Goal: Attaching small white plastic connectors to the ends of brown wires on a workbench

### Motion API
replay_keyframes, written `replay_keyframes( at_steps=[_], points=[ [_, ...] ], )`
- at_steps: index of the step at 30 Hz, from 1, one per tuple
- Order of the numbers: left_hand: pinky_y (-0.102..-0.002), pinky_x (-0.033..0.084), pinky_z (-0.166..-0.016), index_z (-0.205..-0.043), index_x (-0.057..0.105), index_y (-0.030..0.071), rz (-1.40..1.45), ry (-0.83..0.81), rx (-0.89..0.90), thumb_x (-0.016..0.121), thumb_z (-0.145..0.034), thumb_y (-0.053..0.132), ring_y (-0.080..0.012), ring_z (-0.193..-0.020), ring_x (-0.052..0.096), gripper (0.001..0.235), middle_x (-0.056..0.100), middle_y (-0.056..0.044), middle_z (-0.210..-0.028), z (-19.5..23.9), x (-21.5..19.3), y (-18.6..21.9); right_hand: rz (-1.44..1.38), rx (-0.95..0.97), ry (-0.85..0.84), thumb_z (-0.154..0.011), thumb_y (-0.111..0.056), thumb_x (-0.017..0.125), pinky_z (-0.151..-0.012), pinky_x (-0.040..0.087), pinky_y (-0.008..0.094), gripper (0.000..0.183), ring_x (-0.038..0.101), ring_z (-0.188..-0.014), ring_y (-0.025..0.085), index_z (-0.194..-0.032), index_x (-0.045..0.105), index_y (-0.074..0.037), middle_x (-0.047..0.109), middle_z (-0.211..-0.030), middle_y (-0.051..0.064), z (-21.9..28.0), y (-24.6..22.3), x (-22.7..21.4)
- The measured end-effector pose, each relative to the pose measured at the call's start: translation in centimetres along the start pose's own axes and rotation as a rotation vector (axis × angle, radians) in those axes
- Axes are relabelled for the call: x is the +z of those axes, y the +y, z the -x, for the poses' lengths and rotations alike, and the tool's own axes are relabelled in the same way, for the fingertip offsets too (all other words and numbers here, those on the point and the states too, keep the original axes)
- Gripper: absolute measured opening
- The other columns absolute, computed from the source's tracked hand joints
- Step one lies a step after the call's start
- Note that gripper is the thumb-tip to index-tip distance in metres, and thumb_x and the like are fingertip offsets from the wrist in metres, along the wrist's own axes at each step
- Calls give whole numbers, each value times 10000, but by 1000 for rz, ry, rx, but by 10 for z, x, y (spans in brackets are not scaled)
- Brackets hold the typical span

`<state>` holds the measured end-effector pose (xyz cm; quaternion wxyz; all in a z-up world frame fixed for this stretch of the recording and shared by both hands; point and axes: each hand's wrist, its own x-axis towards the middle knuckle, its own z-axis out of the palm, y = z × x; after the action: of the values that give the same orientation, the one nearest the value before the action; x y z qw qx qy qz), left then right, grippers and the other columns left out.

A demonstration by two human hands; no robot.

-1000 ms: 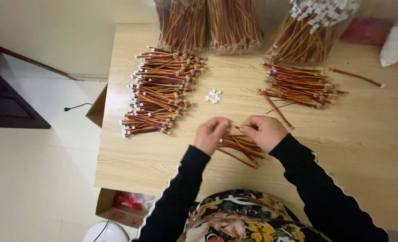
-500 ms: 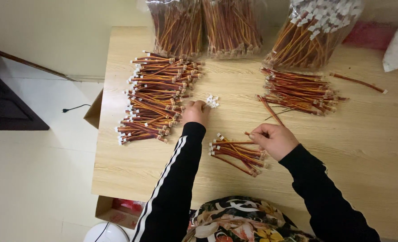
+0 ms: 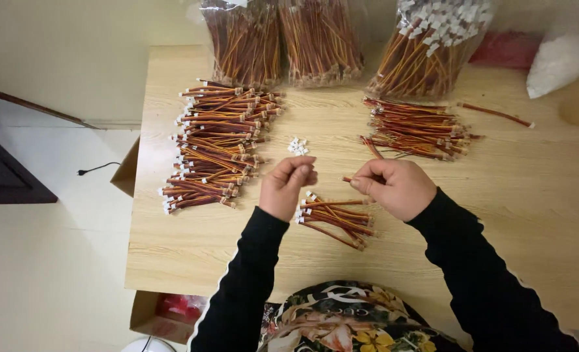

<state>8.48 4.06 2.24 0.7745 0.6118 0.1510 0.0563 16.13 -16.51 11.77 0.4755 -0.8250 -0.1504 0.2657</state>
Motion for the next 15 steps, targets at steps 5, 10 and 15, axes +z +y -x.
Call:
replay_keyframes(
  at_steps=[5, 10, 15],
  points=[
    [-363, 608, -828, -1182, 617, -17, 182, -84, 39, 517, -973, 17, -178, -888, 680, 234, 641, -102, -951, 32, 19, 19, 38, -56, -7, -816, -144, 720, -532, 488, 252, 84, 579, -491, 130, -750, 752, -103, 618, -502, 40, 15, -27, 2],
    [-385, 621, -796, -1153, 558, -18, 340, -100, 11, 605, -920, 1, -203, -858, 699, 239, 640, -114, -931, 46, 23, 24, 132, -113, -35, -801, -161, 722, -533, 482, 265, 82, 566, -487, 143, -732, 747, -123, 613, -486, 39, 27, -45, 0],
    [-354, 646, -738, -1103, 621, -54, 377, -82, -36, 613, -916, 2, -220, -810, 718, 196, 678, -155, -916, 56, 22, 35, 210, -208, -13, -808, -168, 705, -600, 501, 291, 89, 617, -565, 178, -733, 729, -125, 647, -559, 63, 41, -65, -2]
  ],
)
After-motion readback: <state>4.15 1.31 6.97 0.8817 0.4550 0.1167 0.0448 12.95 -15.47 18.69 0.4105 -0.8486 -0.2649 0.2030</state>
